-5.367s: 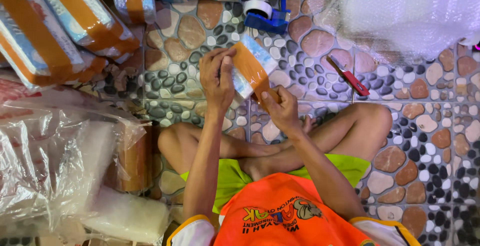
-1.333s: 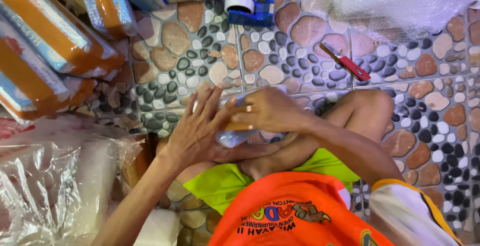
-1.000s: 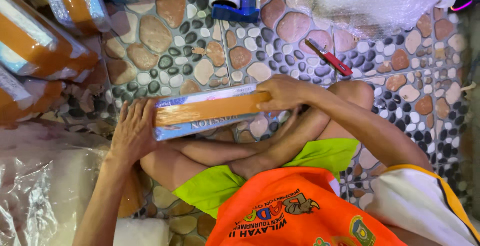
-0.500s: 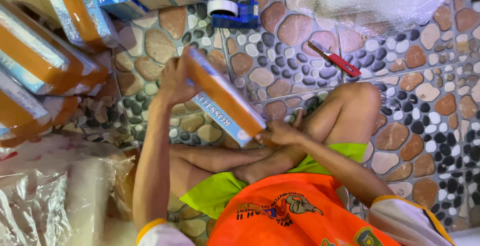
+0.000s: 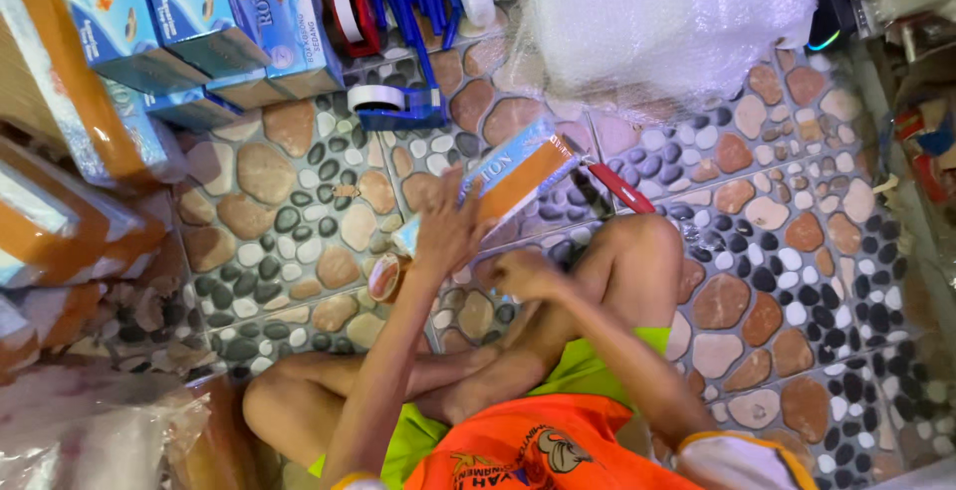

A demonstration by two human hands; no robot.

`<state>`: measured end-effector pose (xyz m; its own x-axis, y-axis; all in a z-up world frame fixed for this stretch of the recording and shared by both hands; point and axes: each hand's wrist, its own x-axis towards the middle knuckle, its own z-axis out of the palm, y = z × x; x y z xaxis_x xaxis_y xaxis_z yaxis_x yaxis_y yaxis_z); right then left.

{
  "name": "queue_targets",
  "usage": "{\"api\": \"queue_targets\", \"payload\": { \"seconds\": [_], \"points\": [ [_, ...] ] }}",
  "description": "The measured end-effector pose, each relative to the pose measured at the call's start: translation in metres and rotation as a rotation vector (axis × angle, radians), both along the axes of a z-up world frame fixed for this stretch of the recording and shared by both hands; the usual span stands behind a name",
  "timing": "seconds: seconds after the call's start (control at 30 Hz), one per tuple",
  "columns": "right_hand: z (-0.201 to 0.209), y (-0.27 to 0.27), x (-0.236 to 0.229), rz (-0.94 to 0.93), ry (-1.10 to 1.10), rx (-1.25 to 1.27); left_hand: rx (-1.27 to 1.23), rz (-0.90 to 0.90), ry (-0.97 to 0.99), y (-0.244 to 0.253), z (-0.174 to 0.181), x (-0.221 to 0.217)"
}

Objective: The person sits on the floor and packs a black electronic device into a cardboard box. They wrap the box in bubble wrap and then seal it with brown packing tape. The person repeats this process for a second box, wrapping and taping it before placing it aside.

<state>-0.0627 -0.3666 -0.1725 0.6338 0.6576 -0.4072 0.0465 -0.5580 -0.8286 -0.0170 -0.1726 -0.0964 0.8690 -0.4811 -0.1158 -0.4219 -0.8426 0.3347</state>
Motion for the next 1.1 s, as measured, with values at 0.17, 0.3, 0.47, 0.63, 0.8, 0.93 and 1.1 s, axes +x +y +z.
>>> {"api": "queue_targets", "payload": {
  "seconds": [0.17, 0.3, 0.47, 0.63, 0.8, 0.93, 1.1],
  "points": [
    [-0.008, -0.154, 0.113, -0.286, -0.227, -1.055, -0.401, 0.655, 0.131, 0.119, -0.059, -0.096],
    [-0.078, -0.203, 0.147, -0.191, 0.031, -1.004, -0.400, 0.747, 0.344, 0.136, -0.108, -0.100],
    [-0.051, -0.193, 0.128, -0.592, 0.071, -0.778, -0.093, 0.708, 0.400, 0.112, -0.086, -0.077],
    [-0.008, -0.182, 0.122, -0.990, -0.348, -0.516, -0.259, 0.833, 0.462, 0.109, -0.083, -0.085],
    [0.054, -0.040, 0.075, -0.738, -0.379, -0.002, -0.190, 0.867, 0.446, 0.109, -0.056, -0.096],
    [0.038, 0.006, 0.079, -0.606, -0.136, 0.078, 0.153, 0.839, -0.268, 0.102, -0.086, -0.103],
    [0.066, 0.006, 0.062, -0.554, -0.153, -0.017, -0.054, 0.827, 0.308, 0.124, -0.061, -0.093]
  ]
}}
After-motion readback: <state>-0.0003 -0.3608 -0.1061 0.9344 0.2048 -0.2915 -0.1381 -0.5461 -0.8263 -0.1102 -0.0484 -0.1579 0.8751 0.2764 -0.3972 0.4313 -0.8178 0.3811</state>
